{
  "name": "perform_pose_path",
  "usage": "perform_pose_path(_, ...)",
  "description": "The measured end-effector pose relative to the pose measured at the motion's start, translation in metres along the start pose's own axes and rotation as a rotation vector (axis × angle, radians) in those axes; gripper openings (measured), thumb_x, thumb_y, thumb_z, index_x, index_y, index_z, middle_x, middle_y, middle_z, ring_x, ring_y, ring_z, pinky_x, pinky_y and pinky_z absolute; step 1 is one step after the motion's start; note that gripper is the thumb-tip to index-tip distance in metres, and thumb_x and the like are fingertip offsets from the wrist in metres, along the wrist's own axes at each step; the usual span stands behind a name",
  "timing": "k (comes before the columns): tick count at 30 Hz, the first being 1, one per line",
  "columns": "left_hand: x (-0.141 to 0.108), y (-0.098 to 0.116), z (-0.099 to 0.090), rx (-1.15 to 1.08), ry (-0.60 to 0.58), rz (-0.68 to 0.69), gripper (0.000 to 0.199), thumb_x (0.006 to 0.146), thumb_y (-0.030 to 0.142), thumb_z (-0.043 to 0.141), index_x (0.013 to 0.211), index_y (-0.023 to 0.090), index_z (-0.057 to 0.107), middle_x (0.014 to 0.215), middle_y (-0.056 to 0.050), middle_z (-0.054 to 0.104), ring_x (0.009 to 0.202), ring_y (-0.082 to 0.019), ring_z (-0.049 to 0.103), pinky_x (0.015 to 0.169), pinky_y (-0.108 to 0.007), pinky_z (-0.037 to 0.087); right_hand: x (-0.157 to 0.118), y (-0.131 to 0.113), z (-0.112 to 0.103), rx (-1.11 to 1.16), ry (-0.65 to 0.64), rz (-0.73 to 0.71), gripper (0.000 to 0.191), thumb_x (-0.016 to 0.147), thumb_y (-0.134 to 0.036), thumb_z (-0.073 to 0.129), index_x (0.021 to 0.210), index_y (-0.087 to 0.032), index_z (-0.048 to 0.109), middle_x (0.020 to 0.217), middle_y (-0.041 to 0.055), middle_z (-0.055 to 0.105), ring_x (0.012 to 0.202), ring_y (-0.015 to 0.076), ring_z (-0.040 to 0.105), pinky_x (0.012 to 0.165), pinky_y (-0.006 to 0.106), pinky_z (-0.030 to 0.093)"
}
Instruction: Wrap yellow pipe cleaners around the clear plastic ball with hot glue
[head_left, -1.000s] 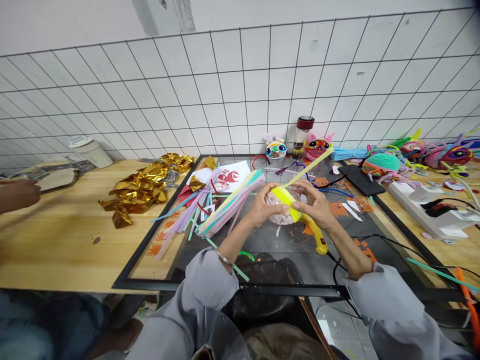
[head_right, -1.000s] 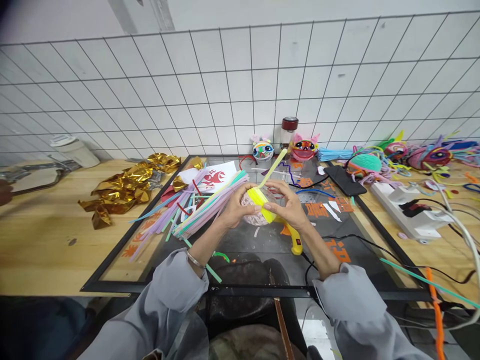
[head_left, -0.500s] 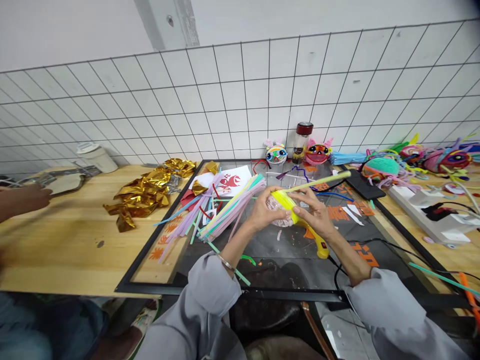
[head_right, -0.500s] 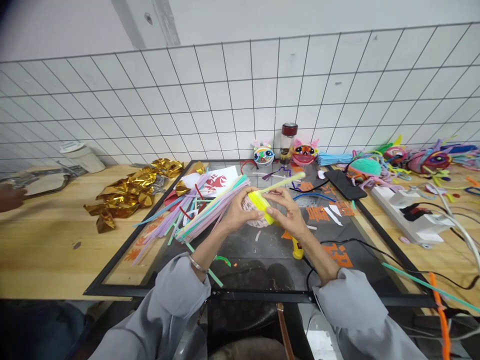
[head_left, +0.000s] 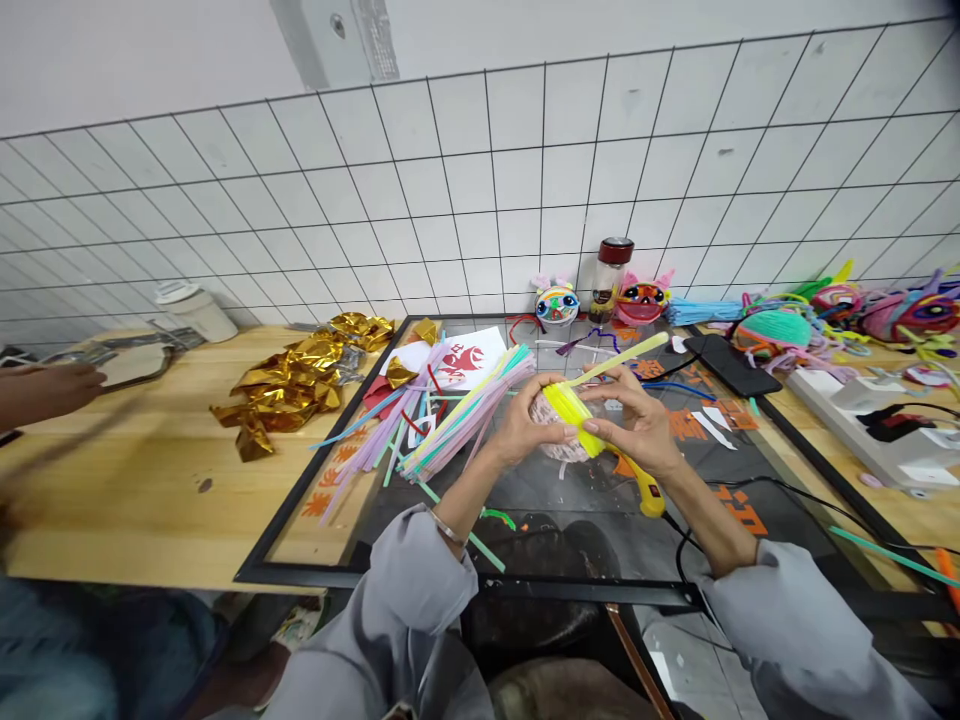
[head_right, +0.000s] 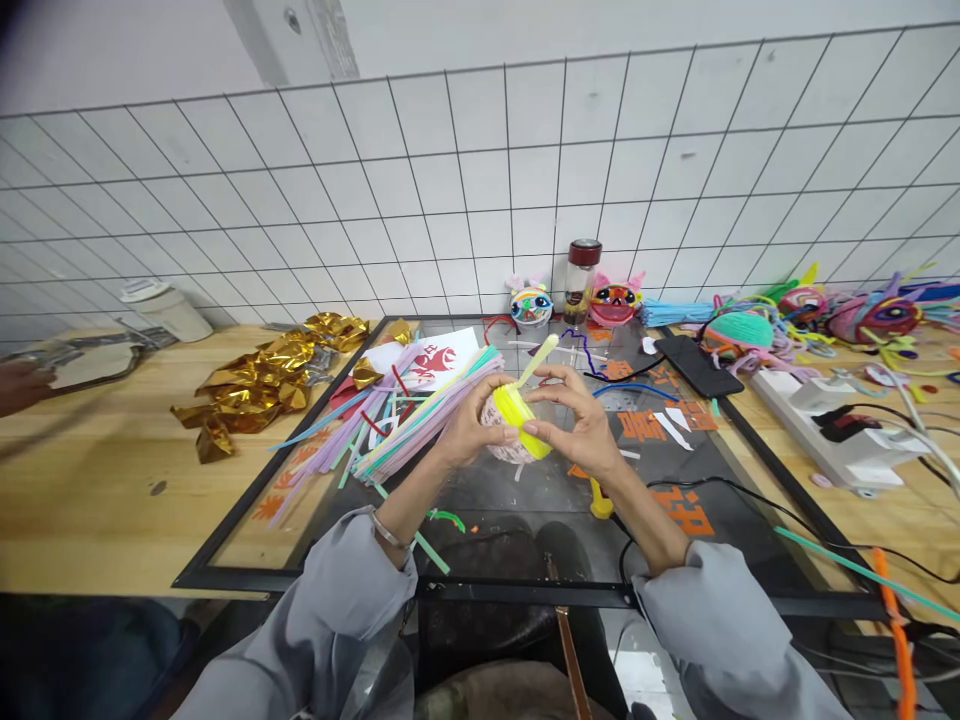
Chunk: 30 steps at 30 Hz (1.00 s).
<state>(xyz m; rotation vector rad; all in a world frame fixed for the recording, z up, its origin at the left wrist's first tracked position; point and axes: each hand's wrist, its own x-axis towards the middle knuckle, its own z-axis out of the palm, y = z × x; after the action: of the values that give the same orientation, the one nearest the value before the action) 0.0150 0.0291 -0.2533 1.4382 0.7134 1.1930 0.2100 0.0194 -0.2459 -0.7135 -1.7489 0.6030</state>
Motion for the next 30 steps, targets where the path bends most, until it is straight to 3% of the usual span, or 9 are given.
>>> perform_pose_path(5,-0.001,0.001,0.003,-0.188,-0.023,-0.031,0.084,0.042,0.046,0.091,0.114,0.022,0.055,0.108,-0.003,0.06,0.098,-0.02,0.057,0.086,-0.03,0.046,-0.006,0.005,-0.004,0.11,-0.029,0.11,0.076,0.073,-0.061,0.076,0.139,-0.034,0.052,0.143,0.0085,0.052,0.136,0.0305,0.048,0.111,0.048,0.04)
perform_pose_path(9,-0.002,0.004,0.005,-0.268,-0.025,-0.042,0.083,0.043,0.046,0.091,0.113,0.023,0.054,0.108,-0.003,0.061,0.1,-0.021,0.058,0.088,-0.031,0.047,-0.01,0.008,-0.008,0.225,-0.158,0.247,0.102,0.065,-0.073,0.074,0.151,-0.034,0.034,0.153,0.0106,0.045,0.144,0.0318,0.04,0.118,0.051,0.033)
perform_pose_path(12,-0.003,0.005,0.005,-0.296,-0.016,-0.047,0.084,0.045,0.05,0.088,0.115,0.023,0.051,0.107,-0.004,0.062,0.098,-0.022,0.059,0.086,-0.033,0.048,-0.01,0.002,-0.009,0.265,-0.242,0.31,0.118,0.06,-0.072,0.079,0.156,-0.032,0.023,0.158,0.0124,0.038,0.147,0.0318,0.036,0.12,0.051,0.031)
perform_pose_path(16,-0.005,0.007,0.006,-0.343,-0.034,-0.048,0.085,0.045,0.05,0.087,0.116,0.023,0.05,0.112,-0.006,0.063,0.101,-0.024,0.062,0.088,-0.036,0.05,-0.009,-0.008,-0.005,0.308,-0.298,0.346,0.121,0.06,-0.059,0.086,0.157,-0.03,0.02,0.16,0.012,0.035,0.145,0.0311,0.041,0.118,0.048,0.035)
perform_pose_path(20,-0.006,0.009,0.008,-0.323,-0.069,-0.047,0.082,0.049,0.047,0.087,0.118,0.023,0.05,0.117,-0.007,0.063,0.104,-0.025,0.062,0.089,-0.036,0.051,-0.01,-0.009,-0.003,0.307,-0.258,0.311,0.118,0.06,-0.053,0.088,0.156,-0.029,0.025,0.157,0.0113,0.041,0.143,0.0315,0.043,0.117,0.047,0.037)
perform_pose_path(30,-0.004,0.009,0.001,-0.252,-0.123,0.003,0.078,0.054,0.047,0.085,0.121,0.023,0.054,0.121,-0.007,0.062,0.113,-0.027,0.058,0.099,-0.038,0.047,-0.013,-0.011,-0.005,0.188,-0.234,0.287,0.111,0.061,-0.055,0.087,0.154,-0.027,0.032,0.157,0.011,0.042,0.142,0.0325,0.044,0.117,0.048,0.039)
